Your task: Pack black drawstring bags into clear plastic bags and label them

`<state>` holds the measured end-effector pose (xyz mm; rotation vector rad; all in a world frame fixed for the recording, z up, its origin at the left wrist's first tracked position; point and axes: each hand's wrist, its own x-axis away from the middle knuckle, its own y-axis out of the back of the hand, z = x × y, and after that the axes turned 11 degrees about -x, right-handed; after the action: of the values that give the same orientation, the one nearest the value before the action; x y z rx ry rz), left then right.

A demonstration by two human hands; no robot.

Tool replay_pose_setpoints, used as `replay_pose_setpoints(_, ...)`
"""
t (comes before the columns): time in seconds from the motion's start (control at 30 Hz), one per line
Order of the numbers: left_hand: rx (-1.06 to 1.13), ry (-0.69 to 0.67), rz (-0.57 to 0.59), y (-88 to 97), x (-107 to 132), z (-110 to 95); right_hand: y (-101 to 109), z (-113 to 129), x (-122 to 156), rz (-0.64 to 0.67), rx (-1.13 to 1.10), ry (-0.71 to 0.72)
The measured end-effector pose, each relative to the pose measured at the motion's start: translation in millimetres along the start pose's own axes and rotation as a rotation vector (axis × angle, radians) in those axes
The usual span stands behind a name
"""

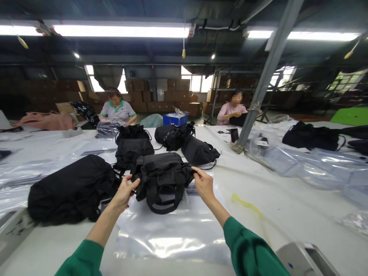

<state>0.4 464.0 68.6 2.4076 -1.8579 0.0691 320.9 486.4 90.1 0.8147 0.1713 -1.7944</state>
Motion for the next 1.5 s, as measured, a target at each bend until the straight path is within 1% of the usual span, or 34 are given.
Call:
replay_pose_setpoints(0.07, 0.029, -0.040, 0.029, 9.7, 23.5, -18.0, 23.1, 27.0, 13.6, -0.015, -0.029, 0.022)
replay_pose_setpoints(0.13, 0.050, -0.062, 0.077, 20.9, 55.1, -35.6, 50.3, 56.1, 35.3, -0.001, -0.068, 0.027)
replay_pose_setpoints(0.27, 0.064, -0.054, 0.192, 42.7, 133.4, -65.3, 107.0, 123.2, 88.6, 0.042, -0.185, -0.063)
replay_pose_setpoints(0.33, 0.059, -0.024, 0.223, 52.5, 172.5, -76.3, 133.6, 159.2, 111.5, 0.042, -0.239, -0.116)
replay_pose_setpoints(0.4, 0.059, 0.019, 0.252, 61.1, 206.6, -81.8, 156.9, 189.1, 129.9, 0.047, -0.270, -0.156)
replay_pose_setpoints(0.43, 0.060, 0.043, 0.269, 64.7, 221.0, -81.5, 166.4, 199.3, 138.1, 0.045, -0.265, -0.168)
replay_pose_setpoints(0.5, 0.058, 0.100, 0.323, 69.3, 243.8, -72.7, 179.9, 207.6, 154.2, 0.055, -0.205, -0.191)
replay_pose_setpoints(0.57, 0.033, 0.179, 0.390, 70.7, 258.0, -54.0, 186.5, 202.8, 170.1, 0.137, -0.092, -0.220)
replay_pose_setpoints(0.63, -0.007, 0.247, 0.407, 70.7, 264.6, -30.7, 190.1, 195.3, 183.6, 0.270, 0.025, -0.220)
replay_pose_setpoints(0.7, -0.041, 0.260, 0.386, 71.6, 266.3, -10.4, 195.1, 197.6, 192.1, 0.337, 0.099, -0.133)
replay_pose_setpoints(0.77, -0.053, 0.238, 0.374, 73.8, 266.5, 1.9, 201.6, 215.0, 195.7, 0.341, 0.092, 0.027)
replay_pose_setpoints(0.8, -0.047, 0.231, 0.374, 75.0, 266.9, 4.9, 204.0, 227.7, 196.8, 0.367, 0.070, 0.119)
replay_pose_setpoints(0.83, -0.038, 0.229, 0.368, 76.0, 267.7, 6.4, 204.8, 241.2, 198.3, 0.423, 0.056, 0.216)
replay_pose_setpoints(0.9, -0.023, 0.234, 0.349, 76.6, 270.5, 6.7, 198.9, 264.1, 204.2, 0.605, 0.100, 0.408)
replay_pose_setpoints(0.93, -0.028, 0.230, 0.341, 76.6, 272.4, 6.1, 192.0, 270.9, 208.7, 0.693, 0.169, 0.492)
replay_pose_setpoints(0.97, -0.047, 0.220, 0.335, 76.7, 274.4, 5.3, 182.9, 274.1, 213.7, 0.759, 0.255, 0.561)
replay_pose_setpoints(1.03, -0.141, 0.184, 0.325, 78.5, 279.1, 1.8, 162.7, 271.5, 222.0, 0.816, 0.397, 0.648)
replay_pose_setpoints(1.07, -0.225, 0.136, 0.321, 80.8, 281.7, -1.5, 153.7, 267.8, 223.8, 0.826, 0.422, 0.660)
replay_pose_setpoints(1.1, -0.335, 0.057, 0.312, 84.0, 284.3, -6.0, 146.7, 264.0, 223.3, 0.830, 0.402, 0.643)
replay_pose_setpoints(1.13, -0.462, -0.051, 0.295, 88.1, 287.0, -12.0, 142.1, 261.0, 220.2, 0.830, 0.341, 0.586)
replay_pose_setpoints(1.17, -0.595, -0.181, 0.264, 92.4, 289.6, -19.4, 139.6, 259.2, 214.7, 0.830, 0.244, 0.481)
replay_pose_setpoints(1.2, -0.717, -0.316, 0.224, 96.5, 292.0, -27.8, 138.7, 258.4, 207.2, 0.830, 0.122, 0.325)
replay_pose_setpoints(1.23, -0.813, -0.435, 0.193, 99.6, 294.0, -36.9, 138.7, 258.0, 198.4, 0.829, -0.017, 0.125)
replay_pose_setpoints(1.27, -0.877, -0.518, 0.181, 101.1, 295.4, -46.3, 138.9, 257.3, 188.9, 0.821, -0.159, -0.098)
replay_pose_setpoints(1.3, -0.910, -0.564, 0.203, 100.4, 296.1, -55.5, 138.7, 255.3, 179.4, 0.810, -0.292, -0.325)
replay_pose_setpoints(1.33, -0.918, -0.581, 0.254, 97.2, 296.1, -63.9, 137.8, 251.6, 170.3, 0.795, -0.404, -0.532)
replay_pose_setpoints(1.37, -0.910, -0.578, 0.331, 91.4, 295.1, -71.0, 136.3, 245.7, 162.0, 0.772, -0.483, -0.692)
replay_pose_setpoints(1.4, -0.890, -0.570, 0.412, 83.3, 293.3, -76.6, 134.5, 237.7, 154.5, 0.742, -0.515, -0.794)
replay_pose_setpoints(1.43, -0.870, -0.567, 0.473, 73.4, 290.5, -80.3, 132.7, 228.1, 148.0, 0.716, -0.503, -0.829)
replay_pose_setpoints(1.47, -0.851, -0.574, 0.504, 62.6, 287.0, -82.2, 131.3, 217.4, 142.4, 0.693, -0.456, -0.812)
replay_pose_setpoints(1.5, -0.835, -0.588, 0.509, 51.8, 282.9, -82.4, 130.7, 206.4, 137.6, 0.669, -0.395, -0.765)
